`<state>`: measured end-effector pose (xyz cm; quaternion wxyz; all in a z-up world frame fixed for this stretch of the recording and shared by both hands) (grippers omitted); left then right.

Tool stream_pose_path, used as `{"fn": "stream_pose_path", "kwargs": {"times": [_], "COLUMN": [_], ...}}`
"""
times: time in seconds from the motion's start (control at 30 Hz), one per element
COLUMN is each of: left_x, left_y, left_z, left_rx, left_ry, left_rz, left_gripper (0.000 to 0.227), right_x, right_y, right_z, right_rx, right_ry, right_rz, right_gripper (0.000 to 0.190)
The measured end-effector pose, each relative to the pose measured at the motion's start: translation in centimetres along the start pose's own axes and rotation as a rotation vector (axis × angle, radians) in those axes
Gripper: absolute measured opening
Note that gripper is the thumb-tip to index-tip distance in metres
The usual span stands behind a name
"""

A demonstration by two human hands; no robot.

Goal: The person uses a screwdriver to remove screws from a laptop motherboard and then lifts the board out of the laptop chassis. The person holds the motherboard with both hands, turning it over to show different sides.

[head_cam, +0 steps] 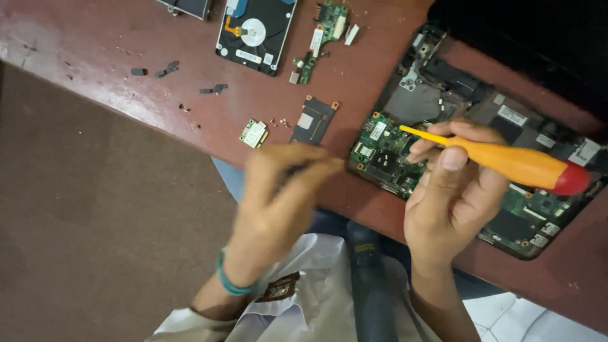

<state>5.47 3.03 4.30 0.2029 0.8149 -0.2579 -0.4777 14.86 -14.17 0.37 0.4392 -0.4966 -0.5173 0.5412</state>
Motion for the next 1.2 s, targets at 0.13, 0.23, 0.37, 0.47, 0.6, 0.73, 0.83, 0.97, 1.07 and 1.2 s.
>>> {"fn": "stream_pose_path", "kwargs": {"times": [0.13,0.23,0.37,0.47,0.6,0.73,0.83,0.97,1.07,1.2], "left_x": [2.8,3.4,3.3,3.3,3.3,3.7,4.3,4.0,4.1,4.3], "left_y": [1.8,1.6,1.0,0.8,1.3,1.7,1.5,1.7,1.8,1.2], "left_z": [-1.3,-1.5,-1.3,-1.3,-2.0,-2.5,-2.5,-3.0,-3.0,-2.9], "left_rx": [0.089,0.128,0.137,0.134,0.167,0.188,0.177,0.14,0.116,0.091], "left_ry": [-0.072,-0.069,-0.07,-0.068,-0.058,-0.111,-0.144,-0.124,-0.112,-0.12], "left_rz": [0.185,0.175,0.148,0.169,0.165,0.137,0.146,0.236,0.234,0.197], "left_gripper": [0.025,0.026,0.023,0.023,0.021,0.016,0.016,0.016,0.015,0.028], "right_x": [0.0,0.0,-0.1,1.0,1.9,2.6,2.4,3.2,3.7,3.4], "right_y": [0.0,0.0,0.1,-2.1,-6.0,-6.7,-6.8,-8.3,-8.5,-5.5], "right_z": [-0.1,-0.1,-0.1,-0.3,-0.3,-1.7,-3.0,-3.8,-4.7,-5.5], "right_rx": [-0.002,-0.012,-0.009,-0.116,-0.254,-0.23,-0.274,-0.26,-0.214,-0.103], "right_ry": [-0.007,-0.007,0.004,-0.042,-0.101,-0.337,-0.506,-0.627,-0.762,-0.86], "right_rz": [-0.002,-0.005,0.007,0.209,0.495,0.569,0.528,0.568,0.566,0.506], "right_gripper": [0.02,0.019,0.02,0.019,0.021,0.018,0.029,0.027,0.025,0.016]}}
Point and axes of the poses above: each hand's wrist, its own z-axis away from the middle knuckle, its own x-axis out of the palm, y = z × x, the point moved 10 cm from there along -z, towards the middle knuckle, and after that the axes turned 12 degrees about x, right-handed, at the moved point
